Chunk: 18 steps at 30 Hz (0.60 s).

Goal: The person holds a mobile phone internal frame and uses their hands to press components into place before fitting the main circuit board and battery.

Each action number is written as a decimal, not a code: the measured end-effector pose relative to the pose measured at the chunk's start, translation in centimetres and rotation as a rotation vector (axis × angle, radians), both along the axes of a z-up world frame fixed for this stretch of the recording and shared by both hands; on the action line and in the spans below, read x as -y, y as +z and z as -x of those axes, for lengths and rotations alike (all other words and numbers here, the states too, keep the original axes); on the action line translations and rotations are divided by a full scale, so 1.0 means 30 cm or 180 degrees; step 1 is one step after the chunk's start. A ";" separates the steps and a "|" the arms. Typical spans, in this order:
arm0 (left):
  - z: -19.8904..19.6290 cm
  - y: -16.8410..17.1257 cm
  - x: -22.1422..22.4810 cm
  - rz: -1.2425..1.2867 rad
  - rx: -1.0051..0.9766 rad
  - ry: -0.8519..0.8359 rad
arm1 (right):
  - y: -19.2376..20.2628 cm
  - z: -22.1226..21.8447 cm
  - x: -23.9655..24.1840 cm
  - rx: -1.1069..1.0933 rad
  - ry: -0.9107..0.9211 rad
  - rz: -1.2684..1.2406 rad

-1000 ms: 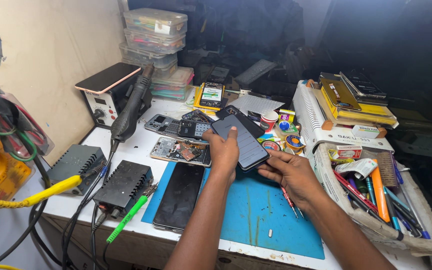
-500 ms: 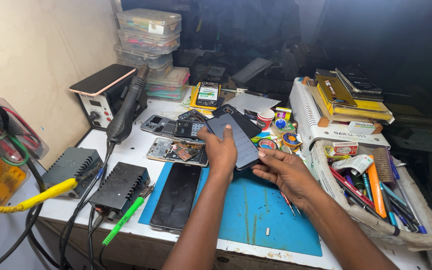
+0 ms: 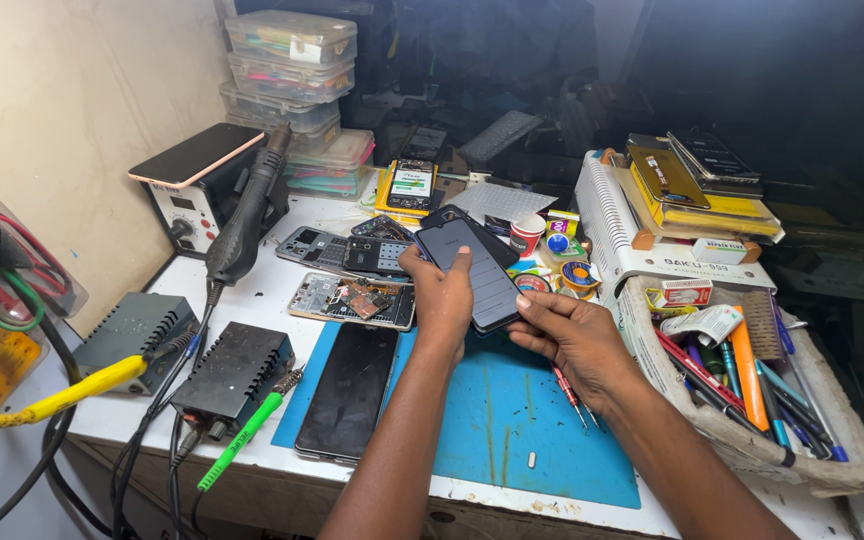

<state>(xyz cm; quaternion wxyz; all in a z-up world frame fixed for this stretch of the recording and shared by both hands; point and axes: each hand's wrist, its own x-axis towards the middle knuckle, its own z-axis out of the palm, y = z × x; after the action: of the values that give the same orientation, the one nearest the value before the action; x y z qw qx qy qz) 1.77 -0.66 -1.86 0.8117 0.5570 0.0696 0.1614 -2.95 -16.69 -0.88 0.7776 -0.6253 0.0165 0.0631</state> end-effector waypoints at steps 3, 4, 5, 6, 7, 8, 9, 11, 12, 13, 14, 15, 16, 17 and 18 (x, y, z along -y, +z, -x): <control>0.000 0.003 0.001 -0.0065 -0.0142 -0.0081 | 0.000 0.000 0.003 0.0037 -0.0020 -0.0032; 0.001 0.005 0.001 -0.0037 -0.0124 -0.0109 | 0.001 0.000 0.006 0.0042 -0.0032 -0.0026; 0.002 0.008 0.001 -0.0009 -0.0106 -0.0138 | 0.003 -0.002 0.009 0.0047 -0.0044 -0.0020; 0.004 0.009 0.001 0.0018 -0.0092 -0.0166 | 0.003 -0.002 0.011 0.0049 -0.0055 -0.0014; 0.007 0.010 -0.001 0.0061 -0.0059 -0.0212 | 0.002 -0.002 0.012 0.0043 -0.0048 -0.0023; 0.009 0.011 -0.003 0.0104 -0.0026 -0.0260 | 0.000 -0.003 0.014 0.0038 -0.0042 -0.0032; 0.011 0.012 -0.003 0.0148 0.0007 -0.0307 | -0.001 -0.003 0.015 0.0032 -0.0037 -0.0041; 0.013 0.010 -0.002 0.0127 0.0077 -0.0332 | -0.003 -0.003 0.016 0.0074 -0.0013 -0.0025; 0.013 0.008 -0.002 0.0117 0.0114 -0.0343 | -0.003 -0.004 0.015 0.0097 0.0000 -0.0016; 0.011 0.006 -0.001 0.0121 0.0170 -0.0315 | -0.004 -0.003 0.013 0.0108 0.0031 -0.0036; 0.009 0.005 0.000 0.0126 0.0229 -0.0289 | -0.004 -0.001 0.011 0.0121 0.0059 -0.0056; 0.007 0.003 0.002 0.0131 0.0287 -0.0263 | -0.001 0.001 0.009 0.0135 0.0087 -0.0076; 0.007 0.002 0.005 0.0102 0.0351 -0.0237 | 0.001 0.005 0.005 0.0094 0.0194 -0.0053; 0.008 0.001 0.009 0.0073 0.0414 -0.0211 | 0.003 0.009 -0.004 0.0053 0.0301 -0.0031; 0.009 0.002 0.010 0.0042 0.0478 -0.0181 | 0.007 0.014 -0.014 0.0013 0.0411 -0.0010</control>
<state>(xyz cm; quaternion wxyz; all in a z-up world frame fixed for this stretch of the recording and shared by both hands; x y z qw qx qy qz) 1.50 -0.95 -1.79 0.8226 0.5397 -0.0063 0.1791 -3.37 -16.28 -0.66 0.7730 -0.6240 -0.0255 0.1118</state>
